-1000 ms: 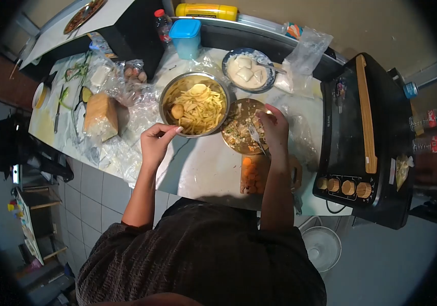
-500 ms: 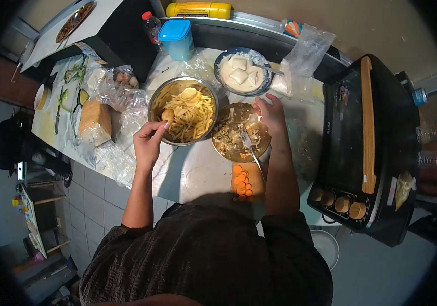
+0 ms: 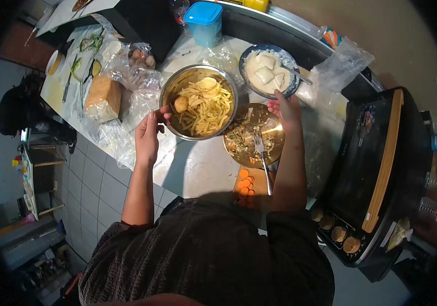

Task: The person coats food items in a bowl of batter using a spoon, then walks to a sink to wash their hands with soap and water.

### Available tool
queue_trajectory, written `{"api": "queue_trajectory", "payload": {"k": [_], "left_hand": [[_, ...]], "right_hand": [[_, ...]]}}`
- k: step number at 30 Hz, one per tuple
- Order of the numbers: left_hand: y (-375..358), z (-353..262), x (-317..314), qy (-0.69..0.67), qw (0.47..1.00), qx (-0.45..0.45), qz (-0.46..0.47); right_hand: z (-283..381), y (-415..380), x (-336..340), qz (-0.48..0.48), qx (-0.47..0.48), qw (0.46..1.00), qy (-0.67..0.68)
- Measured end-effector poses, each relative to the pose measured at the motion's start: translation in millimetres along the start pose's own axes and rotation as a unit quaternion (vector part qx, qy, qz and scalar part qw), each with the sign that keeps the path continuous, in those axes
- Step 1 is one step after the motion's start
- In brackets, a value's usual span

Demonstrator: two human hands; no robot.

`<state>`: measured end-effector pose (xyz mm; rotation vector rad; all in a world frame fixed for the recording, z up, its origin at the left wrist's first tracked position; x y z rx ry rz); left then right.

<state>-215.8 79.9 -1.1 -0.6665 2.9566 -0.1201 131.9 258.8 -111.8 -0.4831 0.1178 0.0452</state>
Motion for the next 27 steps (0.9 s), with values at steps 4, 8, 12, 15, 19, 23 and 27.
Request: {"api": "queue_trajectory", "payload": {"k": [4, 8, 12, 15, 19, 23, 27], "left_hand": [[-0.3, 3.1, 5.2, -0.017, 1.0, 0.004, -0.001], [-1.1, -2.6, 6.5, 0.034, 0.999, -0.021, 0.014], [-2.2, -9.1, 3.0, -0.057, 0.998, -0.034, -0.001], [-0.6, -5.9, 1.0, -0.065, 0.997, -0.028, 0.012], [0.4, 1.9, 0.3, -0.007, 1.0, -0.014, 0.02], [0.1, -12.5, -9.2, 0.007, 0.999, -0.036, 0.018], [-3.5, -13.4, -18.4, 0.012, 0.999, -0.023, 0.026]], "right_hand": [[-0.5, 0.0, 0.5, 0.003, 0.0, 1.0, -0.005], [0.6, -11.6, 10.7, -0.077, 0.013, 0.997, -0.005], [16.4, -37.9, 25.9, -0.213, 0.059, 0.975, -0.001], [12.3, -34.1, 25.7, -0.193, 0.035, 0.98, -0.032], [16.0, -40.7, 32.6, -0.202, 0.049, 0.977, -0.056], [17.8, -50.6, 22.2, -0.137, 0.075, 0.983, -0.094], [26.8, -76.8, 6.4, -0.103, 0.118, 0.983, -0.1]]}}
Point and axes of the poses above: each hand's wrist, its own y-axis towards the middle knuckle, its own x-axis out of the back of the hand, z = x × y, the point moved 9 cm from there along y, towards the middle knuckle, and after that the axes turned 3 degrees about -y, right-handed, at the moved point
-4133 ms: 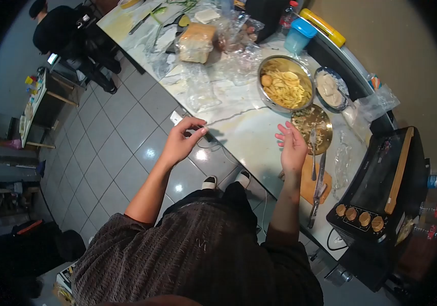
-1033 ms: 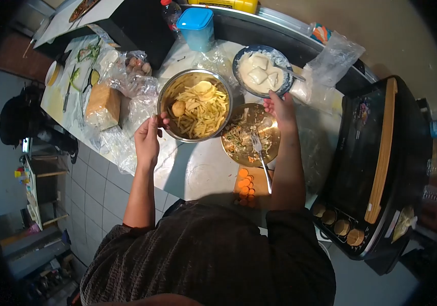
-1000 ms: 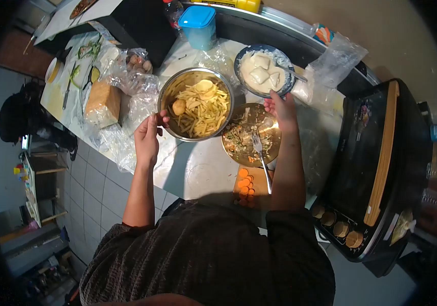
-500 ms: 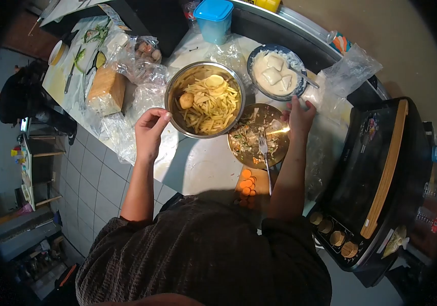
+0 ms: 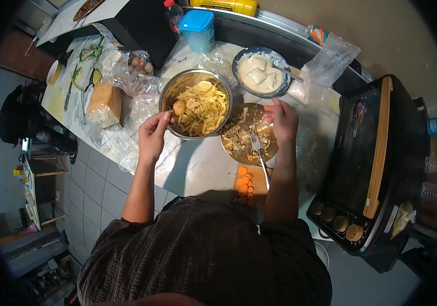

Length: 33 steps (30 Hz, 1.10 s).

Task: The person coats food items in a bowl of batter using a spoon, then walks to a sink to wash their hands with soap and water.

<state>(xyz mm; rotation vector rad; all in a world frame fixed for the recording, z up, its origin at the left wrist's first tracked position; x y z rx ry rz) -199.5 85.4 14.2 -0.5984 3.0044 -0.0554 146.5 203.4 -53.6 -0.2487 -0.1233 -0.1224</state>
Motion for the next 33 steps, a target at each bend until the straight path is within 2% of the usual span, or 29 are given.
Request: {"api": "queue_trajectory", "payload": {"k": [5, 8, 11, 13, 15, 16, 19, 20, 22, 23, 25, 26, 28, 29, 30, 31, 33], "left_hand": [[-14.2, -10.5, -8.0, 0.045, 0.998, -0.027, 0.045], [-21.8, -18.9, -16.4, 0.032, 0.995, -0.056, 0.082], [-30.8, -30.3, -30.6, 0.036, 0.989, -0.094, 0.109], [-35.4, -29.6, -39.6, 0.057, 0.982, -0.098, 0.149], [-41.5, -24.2, -53.4, 0.046, 0.976, -0.076, 0.197], [-44.4, -23.6, -59.9, 0.039, 0.973, -0.077, 0.216], [-60.2, -21.7, -76.5, -0.012, 0.95, -0.083, 0.299], [-63.3, -9.3, -76.7, 0.002, 0.948, -0.056, 0.314], [-74.8, 0.1, -77.3, 0.032, 0.928, -0.048, 0.368], [-82.6, 7.4, -77.4, 0.064, 0.915, -0.047, 0.395], [-102.0, 22.9, -79.0, 0.005, 0.906, 0.028, 0.423], [-111.8, 33.0, -77.7, 0.029, 0.9, 0.064, 0.431], [-137.9, 46.4, -80.9, 0.056, 0.88, 0.098, 0.461], [-155.8, 49.0, -83.7, 0.038, 0.869, 0.088, 0.485], [-175.1, 47.9, -87.6, 0.02, 0.855, 0.075, 0.512], [-198.9, 46.8, -92.1, 0.026, 0.836, 0.072, 0.544], [-254.6, 22.6, -99.0, 0.014, 0.798, -0.063, 0.599]], "right_hand": [[27.0, -36.1, 7.5, -0.029, 0.09, 0.995, 0.026], [26.8, -58.3, 9.1, 0.001, 0.08, 0.997, 0.016], [18.2, -83.9, 15.4, -0.01, 0.066, 0.997, -0.032], [18.5, -111.3, 17.1, -0.035, 0.066, 0.997, 0.005], [19.1, -138.4, 19.0, -0.052, 0.176, 0.983, 0.015], [14.2, -151.5, 21.3, -0.07, 0.201, 0.973, 0.084], [-23.5, -190.1, 35.3, -0.094, 0.058, 0.993, -0.028], [-28.2, -207.1, 37.1, -0.12, 0.052, 0.991, -0.026], [-14.7, -260.1, 43.4, -0.229, 0.191, 0.954, -0.019], [-21.3, -283.7, 43.1, -0.256, 0.178, 0.95, -0.023], [-52.6, -329.3, 40.0, -0.266, 0.058, 0.961, 0.051], [-72.3, -351.0, 36.8, -0.286, 0.046, 0.95, 0.114], [-77.3, -399.2, 38.5, -0.359, 0.04, 0.929, 0.078], [-80.9, -427.0, 39.4, -0.408, 0.034, 0.911, 0.048], [-81.1, -454.2, 41.3, -0.454, 0.081, 0.886, 0.042], [-83.4, -483.1, 44.7, -0.486, 0.078, 0.869, 0.049], [-96.9, -538.3, 45.1, -0.482, -0.01, 0.874, 0.061]]}}
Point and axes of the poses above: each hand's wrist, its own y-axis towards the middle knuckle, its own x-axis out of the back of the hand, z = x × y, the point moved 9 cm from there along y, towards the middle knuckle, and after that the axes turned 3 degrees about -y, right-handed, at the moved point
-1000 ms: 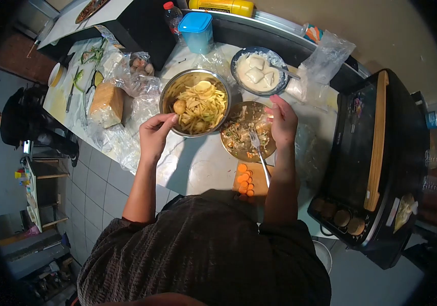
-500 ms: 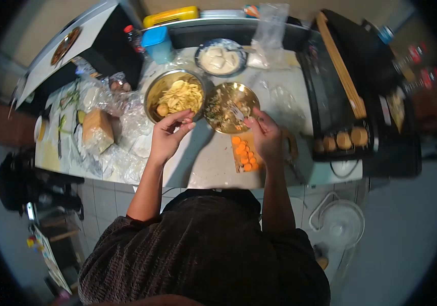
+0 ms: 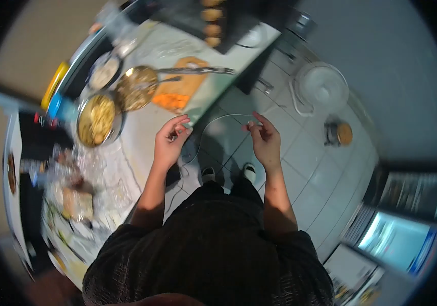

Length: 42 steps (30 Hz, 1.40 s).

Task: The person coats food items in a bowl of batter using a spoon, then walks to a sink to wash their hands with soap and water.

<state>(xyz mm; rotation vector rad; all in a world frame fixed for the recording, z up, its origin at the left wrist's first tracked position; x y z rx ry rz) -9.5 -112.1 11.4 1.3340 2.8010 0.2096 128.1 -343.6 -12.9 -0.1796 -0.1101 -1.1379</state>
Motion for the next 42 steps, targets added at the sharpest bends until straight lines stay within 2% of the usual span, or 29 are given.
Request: {"api": "queue_trajectory", "payload": {"k": [1, 2, 4, 5, 6, 8, 11, 13, 15, 16, 18, 19, 20, 22, 23, 24, 26, 27, 29, 30, 32, 33, 34, 35, 36, 38, 39, 40, 42], "left_hand": [[-5.6, -0.3, -24.7, -0.012, 1.0, 0.005, 0.011], [-13.8, -1.8, -49.8, -0.015, 0.998, -0.004, 0.056], [-29.4, 8.0, -105.8, 0.038, 0.984, 0.053, 0.167], [-39.5, 0.0, -138.3, 0.014, 0.981, 0.039, 0.191], [-54.2, 0.4, -169.8, 0.003, 0.974, 0.084, 0.211], [-89.7, -10.3, -239.2, 0.028, 0.952, 0.084, 0.293], [-178.9, -25.0, -361.2, -0.01, 0.905, 0.005, 0.426], [-268.0, -45.3, -438.7, -0.037, 0.872, -0.008, 0.488], [-361.0, -53.4, -498.8, -0.044, 0.841, 0.005, 0.539], [-408.2, -55.1, -530.6, -0.045, 0.81, -0.005, 0.584], [-502.8, -52.2, -574.8, 0.001, 0.737, -0.023, 0.675], [-549.1, -59.6, -590.1, 0.0, 0.71, -0.021, 0.704], [-594.3, -70.8, -602.5, -0.006, 0.678, -0.022, 0.735], [-675.2, -79.9, -617.5, 0.041, 0.623, -0.024, 0.781], [-717.2, -75.1, -623.2, 0.032, 0.592, 0.024, 0.805], [-759.2, -78.5, -625.4, 0.033, 0.564, 0.021, 0.825], [-849.0, -91.8, -619.0, -0.003, 0.484, -0.015, 0.875], [-891.3, -91.6, -615.6, 0.0, 0.453, -0.017, 0.891], [-969.4, -101.3, -598.1, -0.039, 0.37, 0.036, 0.928], [-1007.8, -105.0, -592.9, -0.036, 0.344, 0.037, 0.938], [-1072.6, -117.2, -584.2, -0.061, 0.298, 0.042, 0.952], [-1103.0, -115.0, -583.0, -0.062, 0.276, 0.042, 0.958], [-1134.2, -109.6, -581.8, -0.042, 0.241, -0.001, 0.97], [-1171.5, -112.5, -580.6, -0.027, 0.203, -0.046, 0.978], [-1204.3, -121.1, -576.4, -0.03, 0.177, -0.047, 0.983], [-1261.7, -130.7, -558.8, -0.003, 0.129, -0.002, 0.992], [-1291.0, -132.1, -551.0, 0.017, 0.097, -0.017, 0.995], [-1319.0, -137.8, -539.1, 0.014, 0.073, -0.019, 0.997], [-1368.4, -157.3, -510.3, -0.04, 0.005, -0.036, 0.999]], "right_hand": [[-13.2, -14.7, 23.3, -0.003, -0.017, 0.999, 0.049], [-14.2, -34.7, 51.2, -0.048, -0.015, 0.997, 0.059], [-2.4, -77.5, 109.0, -0.169, 0.035, 0.985, 0.02], [-5.5, -103.5, 137.2, -0.22, 0.077, 0.972, 0.04], [-13.0, -134.9, 170.8, -0.266, 0.075, 0.96, 0.043], [-40.1, -193.0, 228.8, -0.295, 0.007, 0.954, 0.06], [-88.6, -320.4, 319.4, -0.415, -0.028, 0.905, 0.092], [-115.4, -423.6, 373.0, -0.503, -0.037, 0.858, 0.101], [-137.7, -532.1, 403.1, -0.589, -0.077, 0.804, 0.031], [-148.8, -585.4, 416.7, -0.632, -0.08, 0.77, 0.039], [-160.6, -693.4, 429.7, -0.719, -0.125, 0.684, 0.005], [-159.7, -744.0, 428.0, -0.774, -0.117, 0.623, 0.004], [-153.3, -785.0, 422.6, -0.799, -0.128, 0.587, 0.002], [-149.5, -856.0, 405.2, -0.831, -0.21, 0.51, 0.073], [-147.5, -884.7, 396.2, -0.846, -0.22, 0.478, 0.084], [-151.8, -909.9, 387.0, -0.86, -0.225, 0.448, 0.089], [-155.5, -947.5, 374.7, -0.881, -0.189, 0.431, 0.052], [-165.1, -961.6, 368.6, -0.883, -0.177, 0.427, 0.08], [-159.5, -996.6, 354.5, -0.906, -0.186, 0.38, 0.037], [-154.6, -1017.8, 355.0, -0.91, -0.19, 0.368, -0.013], [-153.8, -1062.9, 343.3, -0.922, -0.212, 0.323, -0.028], [-164.6, -1089.5, 333.1, -0.933, -0.213, 0.288, 0.033], [-175.6, -1111.2, 321.5, -0.941, -0.208, 0.249, 0.094], [-184.0, -1137.1, 308.9, -0.963, -0.175, 0.187, 0.084], [-183.5, -1155.9, 304.9, -0.968, -0.177, 0.16, 0.082], [-173.0, -1192.5, 278.0, -0.981, -0.168, 0.048, 0.08], [-166.6, -1202.7, 271.3, -0.976, -0.185, 0.017, 0.114], [-162.8, -1215.1, 263.5, -0.976, -0.185, -0.007, 0.111], [-161.5, -1235.0, 257.2, -0.982, -0.16, 0.004, 0.1]]}}
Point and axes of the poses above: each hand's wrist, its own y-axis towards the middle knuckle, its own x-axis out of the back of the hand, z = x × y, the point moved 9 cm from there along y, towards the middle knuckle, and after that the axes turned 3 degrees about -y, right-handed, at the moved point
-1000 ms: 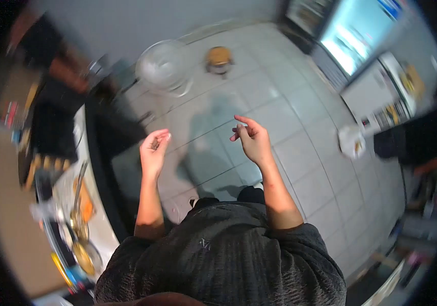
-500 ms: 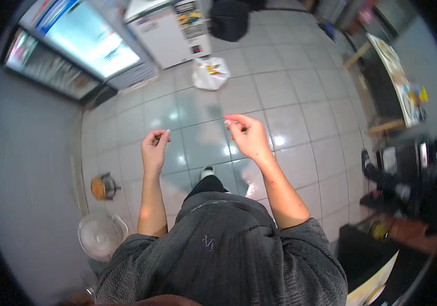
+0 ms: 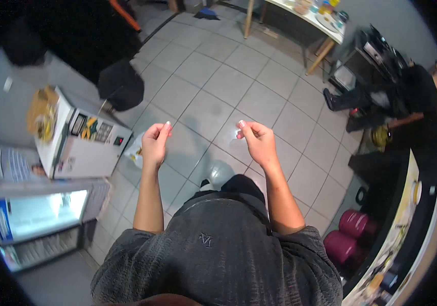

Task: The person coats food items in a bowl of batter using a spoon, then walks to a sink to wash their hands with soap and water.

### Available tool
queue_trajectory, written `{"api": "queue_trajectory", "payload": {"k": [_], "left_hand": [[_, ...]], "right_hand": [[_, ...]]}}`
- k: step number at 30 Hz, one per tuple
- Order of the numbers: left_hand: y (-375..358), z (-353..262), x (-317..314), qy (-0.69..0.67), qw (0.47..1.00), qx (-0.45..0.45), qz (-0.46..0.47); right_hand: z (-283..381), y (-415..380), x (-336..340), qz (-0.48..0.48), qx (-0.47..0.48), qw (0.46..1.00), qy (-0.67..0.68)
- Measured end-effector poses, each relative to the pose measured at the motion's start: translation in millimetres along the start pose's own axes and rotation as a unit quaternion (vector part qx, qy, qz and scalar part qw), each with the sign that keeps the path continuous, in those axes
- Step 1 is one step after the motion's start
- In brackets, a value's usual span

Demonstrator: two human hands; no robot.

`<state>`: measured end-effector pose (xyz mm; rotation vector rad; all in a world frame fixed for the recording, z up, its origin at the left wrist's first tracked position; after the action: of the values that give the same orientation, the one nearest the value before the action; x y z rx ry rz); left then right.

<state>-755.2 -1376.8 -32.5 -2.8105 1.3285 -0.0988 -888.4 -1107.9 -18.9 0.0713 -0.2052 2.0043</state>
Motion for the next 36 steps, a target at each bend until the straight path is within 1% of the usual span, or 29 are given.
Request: {"api": "queue_trajectory", "payload": {"k": [1, 3, 4, 6, 10, 12, 14, 16, 17, 20, 22, 24, 26, 30, 32, 33, 35, 36], "left_hand": [[19.8, -4.9, -15.5, 0.004, 1.0, 0.002, 0.021], [58.0, -28.0, -55.6, -0.059, 0.996, -0.019, 0.062], [77.3, -27.2, -69.6, -0.058, 0.995, -0.018, 0.079], [115.7, -22.3, -109.1, -0.048, 0.987, -0.008, 0.15], [181.5, -12.9, -176.5, -0.081, 0.981, -0.015, 0.173], [209.0, -11.7, -205.5, -0.018, 0.984, 0.008, 0.176], [236.7, -20.1, -232.2, -0.034, 0.983, -0.004, 0.181], [270.2, -33.8, -257.0, -0.042, 0.979, -0.038, 0.197], [289.6, -39.4, -267.6, -0.04, 0.977, -0.038, 0.204], [335.4, -46.9, -290.4, -0.043, 0.98, -0.012, 0.192], [365.6, -53.7, -301.3, -0.017, 0.988, -0.009, 0.156], [401.8, -51.5, -316.1, -0.043, 0.987, -0.006, 0.152], [443.4, -39.8, -322.0, -0.161, 0.976, 0.039, 0.14], [533.2, -39.8, -315.6, -0.167, 0.977, 0.016, 0.129], [584.5, -37.5, -309.3, -0.159, 0.976, 0.027, 0.15], [611.5, -39.0, -303.2, -0.159, 0.977, 0.025, 0.143], [664.9, -47.4, -296.3, -0.114, 0.985, 0.01, 0.128], [688.3, -53.6, -293.7, -0.115, 0.986, 0.011, 0.123]], "right_hand": [[-1.9, 8.5, 7.5, -0.02, -0.006, 1.0, 0.004], [1.5, 30.5, 30.2, -0.086, 0.017, 0.995, 0.04], [-0.5, 41.0, 38.6, -0.103, 0.014, 0.994, 0.042], [-8.8, 67.6, 62.8, -0.145, -0.009, 0.988, 0.046], [-25.6, 134.5, 101.9, -0.155, -0.007, 0.986, 0.061], [-25.1, 170.4, 125.3, -0.17, -0.026, 0.984, 0.05], [-14.9, 205.1, 144.4, -0.181, -0.017, 0.982, 0.05], [-1.7, 244.4, 165.6, -0.195, -0.006, 0.98, 0.048], [5.0, 262.8, 172.2, -0.19, 0.002, 0.981, 0.044], [19.7, 312.0, 187.5, -0.192, 0.005, 0.981, 0.037], [24.0, 344.5, 192.9, -0.198, 0.011, 0.98, 0.033], [20.6, 382.8, 189.3, -0.185, 0.002, 0.982, 0.046], [21.0, 421.9, 183.5, -0.185, -0.003, 0.982, 0.038], [30.7, 507.0, 158.8, -0.178, -0.018, 0.983, 0.025], [39.0, 558.8, 146.5, -0.175, -0.007, 0.984, 0.027], [45.3, 583.9, 140.5, -0.178, 0.001, 0.984, 0.031], [60.5, 633.8, 129.7, -0.177, 0.003, 0.984, 0.03], [67.8, 656.9, 126.4, -0.182, 0.005, 0.983, 0.03]]}}
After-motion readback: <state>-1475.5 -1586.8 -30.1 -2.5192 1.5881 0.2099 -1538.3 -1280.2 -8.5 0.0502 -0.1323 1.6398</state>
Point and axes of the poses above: each hand's wrist, its own y-axis towards the middle knuckle, its own x-axis out of the back of the hand, z = x × y, the point moved 9 cm from there along y, towards the middle knuckle, and after that the axes turned 3 degrees about -y, right-handed, at the moved point
